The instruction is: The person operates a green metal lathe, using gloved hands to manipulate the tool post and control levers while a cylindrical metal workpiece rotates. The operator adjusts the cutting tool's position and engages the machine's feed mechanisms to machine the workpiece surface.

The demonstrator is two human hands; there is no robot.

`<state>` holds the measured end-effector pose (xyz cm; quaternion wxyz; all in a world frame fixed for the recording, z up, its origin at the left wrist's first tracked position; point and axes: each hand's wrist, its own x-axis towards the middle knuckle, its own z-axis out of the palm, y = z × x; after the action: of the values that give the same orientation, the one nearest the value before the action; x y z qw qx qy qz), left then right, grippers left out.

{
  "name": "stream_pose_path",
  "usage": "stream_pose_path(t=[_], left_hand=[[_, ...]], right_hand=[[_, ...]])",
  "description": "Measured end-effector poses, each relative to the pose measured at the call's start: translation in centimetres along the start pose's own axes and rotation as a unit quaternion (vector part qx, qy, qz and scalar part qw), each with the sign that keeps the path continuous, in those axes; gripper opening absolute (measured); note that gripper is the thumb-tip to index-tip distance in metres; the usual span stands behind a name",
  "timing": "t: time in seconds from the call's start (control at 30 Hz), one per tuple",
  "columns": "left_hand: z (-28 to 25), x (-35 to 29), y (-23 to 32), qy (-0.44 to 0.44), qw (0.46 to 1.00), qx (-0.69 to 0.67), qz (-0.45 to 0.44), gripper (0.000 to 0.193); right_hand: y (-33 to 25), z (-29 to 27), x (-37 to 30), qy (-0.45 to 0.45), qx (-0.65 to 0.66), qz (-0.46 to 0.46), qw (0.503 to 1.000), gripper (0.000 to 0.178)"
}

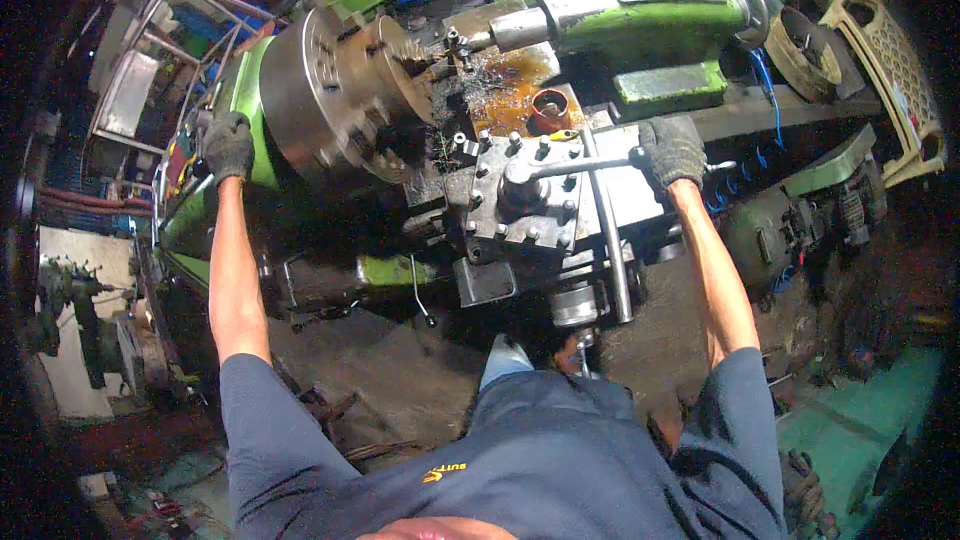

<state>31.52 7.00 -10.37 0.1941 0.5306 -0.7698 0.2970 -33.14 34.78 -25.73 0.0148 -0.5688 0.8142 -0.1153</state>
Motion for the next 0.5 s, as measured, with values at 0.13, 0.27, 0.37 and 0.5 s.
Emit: stream_pose_path(t=[0.13, 0.27, 0.37, 0.5], left_hand=[[-0.2, 0.2, 0.6, 0.003, 1.0, 0.009, -0.017, 0.015], [0.1, 0.1, 0.2, 0.02, 0.999, 0.039, -0.009, 0.016], [-0.1, -1.4, -0.8, 0.0, 0.998, 0.056, -0.015, 0.018], [0.0, 0.0, 0.7, 0.005, 0.999, 0.038, -0.035, 0.021]], right_hand=[[0.0, 1.1, -0.4, 0.123, 0.054, -0.03, 0.991, 0.03], [-0.8, 0.2, -0.6, 0.096, 0.054, 0.004, 0.994, 0.031], [-1.2, 2.0, 0.1, 0.09, 0.073, -0.018, 0.993, 0.031], [-0.2, 0.8, -0.5, 0.104, 0.048, -0.023, 0.993, 0.031]])
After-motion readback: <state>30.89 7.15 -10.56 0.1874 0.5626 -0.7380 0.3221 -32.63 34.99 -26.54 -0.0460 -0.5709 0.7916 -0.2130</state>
